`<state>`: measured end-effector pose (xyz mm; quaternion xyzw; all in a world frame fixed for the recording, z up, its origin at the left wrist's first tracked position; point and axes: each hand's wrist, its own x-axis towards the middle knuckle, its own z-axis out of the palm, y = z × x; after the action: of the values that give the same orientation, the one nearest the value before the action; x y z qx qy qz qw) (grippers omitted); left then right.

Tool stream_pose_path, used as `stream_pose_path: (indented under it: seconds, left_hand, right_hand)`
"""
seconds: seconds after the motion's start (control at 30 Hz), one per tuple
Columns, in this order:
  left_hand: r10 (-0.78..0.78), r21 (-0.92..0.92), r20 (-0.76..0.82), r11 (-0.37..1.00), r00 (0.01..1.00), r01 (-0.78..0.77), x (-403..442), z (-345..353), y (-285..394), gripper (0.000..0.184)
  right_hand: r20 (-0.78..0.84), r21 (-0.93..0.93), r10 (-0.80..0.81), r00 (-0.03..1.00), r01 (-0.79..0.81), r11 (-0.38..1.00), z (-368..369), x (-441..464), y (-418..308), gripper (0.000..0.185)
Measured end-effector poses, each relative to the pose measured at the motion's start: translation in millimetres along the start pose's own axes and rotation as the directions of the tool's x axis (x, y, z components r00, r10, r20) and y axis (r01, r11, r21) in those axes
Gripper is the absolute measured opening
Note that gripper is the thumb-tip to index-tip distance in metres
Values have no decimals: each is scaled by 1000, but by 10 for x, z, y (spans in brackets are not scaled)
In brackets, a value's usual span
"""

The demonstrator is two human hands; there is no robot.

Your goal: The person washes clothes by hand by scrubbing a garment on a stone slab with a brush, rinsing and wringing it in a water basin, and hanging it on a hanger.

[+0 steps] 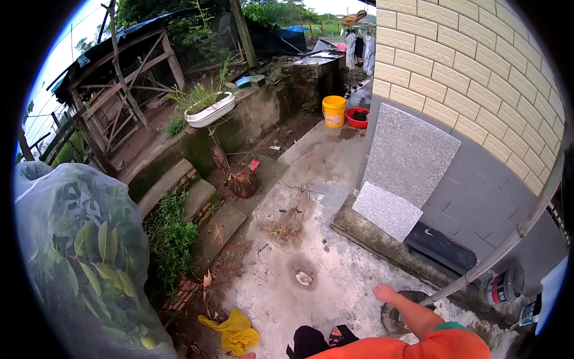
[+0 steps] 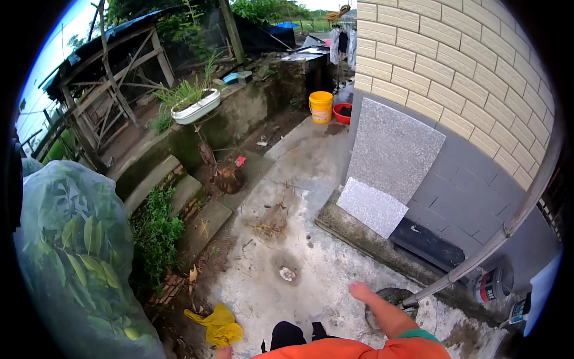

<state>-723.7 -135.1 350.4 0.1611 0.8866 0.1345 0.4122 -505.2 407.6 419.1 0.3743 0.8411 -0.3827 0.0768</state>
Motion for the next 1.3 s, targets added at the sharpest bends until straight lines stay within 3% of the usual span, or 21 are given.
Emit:
stream_pose_path:
  seconds: [0.03, 0.1, 0.17, 0.27, 0.33, 0.37, 0.4, 0.43, 0.47, 0.5, 0.53, 0.6, 0.67, 0.73, 0.8, 0.83, 0.9, 0.93, 1.03, 1.2, 1.3]
  left_hand:
    - [-53, -33, 4, 998, 999, 53, 197, -217, 53, 38]
    - [-111, -75, 8, 991, 994, 112, 592, -692, 159, 37]
    - [-186, -55, 70, 980, 980, 190, 1150, -1125, 23, 37]
    - [-286, -8, 133, 957, 949, 289, 1626, -1881, 24, 36]
    - [-327, 128, 166, 942, 930, 309, 2088, -2508, -69, 35]
    - [-230, 320, 148, 932, 962, 173, 2445, -2877, -98, 35]
    - [-98, 491, 106, 870, 989, 34, 2860, -3284, 9, 34]
    - [197, 638, -41, 759, 980, -126, 3264, -3759, 378, 35]
    - [60, 139, -219, 990, 974, -29, 3615, -4213, 896, 31]
    - [-156, -416, -294, 909, 943, 21, 3987, -4616, 1395, 28]
    - [-116, -471, -304, 881, 946, -43, 4377, -4968, 1834, 18]
    - [97, -306, -487, 912, 868, -273, 5402, -5371, 2280, 27]
    - [168, -320, -492, 878, 855, -356, 5688, -5709, 3202, 29]
    - [218, -403, -498, 799, 839, -447, 6048, -5860, 3899, 30]
    - [176, -529, -327, 780, 928, -335, 6369, -5811, 4224, 30]
    - [212, -363, -258, 883, 943, -298, 6520, -5751, 4225, 31]
    - [185, -47, -39, 981, 982, -187, 6782, -5722, 4178, 33]
    - [126, 86, 100, 987, 987, -135, 6922, -5674, 4117, 34]
    - [-141, -103, 184, 981, 973, 162, 7312, -5644, 3815, 34]
    - [-190, -234, 200, 943, 961, 235, 7698, -6457, 4767, 27]
    - [-355, -155, 218, 907, 909, 391, 8926, -6837, 5203, 27]
  right_hand:
    - [-8, 121, -23, 1000, 24, 992, -107, 300, -282, 33]
    - [-55, -14, -167, 984, 167, 986, -205, 1024, -597, 30]
    - [16, -98, -70, 997, 71, 993, -74, 1907, -790, 25]
    - [-108, 29, 43, 993, -40, 999, -215, 2060, -1080, 25]
    - [162, -445, -158, 974, 215, 869, -207, 2157, -849, 20]
    - [330, -599, -197, 923, 367, 712, -174, 2170, -829, 18]
    - [337, -404, 125, 933, 23, 915, -362, 2074, -1093, 22]
    - [405, -195, 413, 816, -364, 911, -634, 2016, -1474, 27]
    - [457, -258, 359, 814, -266, 929, -471, 2157, -1085, 26]
    - [511, -253, 322, 797, -219, 942, -277, 2248, -491, 27]
    - [563, -242, 284, 776, -173, 955, -92, 2341, 72, 27]
    - [562, -175, 440, 701, -419, 891, -212, 2672, 97, 29]
    - [432, -150, 758, 488, -790, 594, -752, 3145, -606, 31]
    - [413, -149, 760, 502, -786, 600, -1166, 3927, -957, 31]
    - [374, -141, 725, 578, -737, 661, -1781, 4919, -1545, 30]
    - [562, -430, 522, 641, -313, 847, -1786, 5563, -1193, 30]
    - [146, -103, 376, 915, -364, 926, -2174, 6520, -1548, 30]
    - [-76, 27, 265, 961, -264, 964, -2368, 6996, -1743, 31]
    - [-133, 228, 16, 991, 15, 974, -3049, 8256, -2498, 31]
    - [-186, 152, -19, 982, 47, 987, -3855, 9648, -3274, 28]
    - [-71, -49, 153, 986, -157, 986, -4018, 10279, -3042, 27]
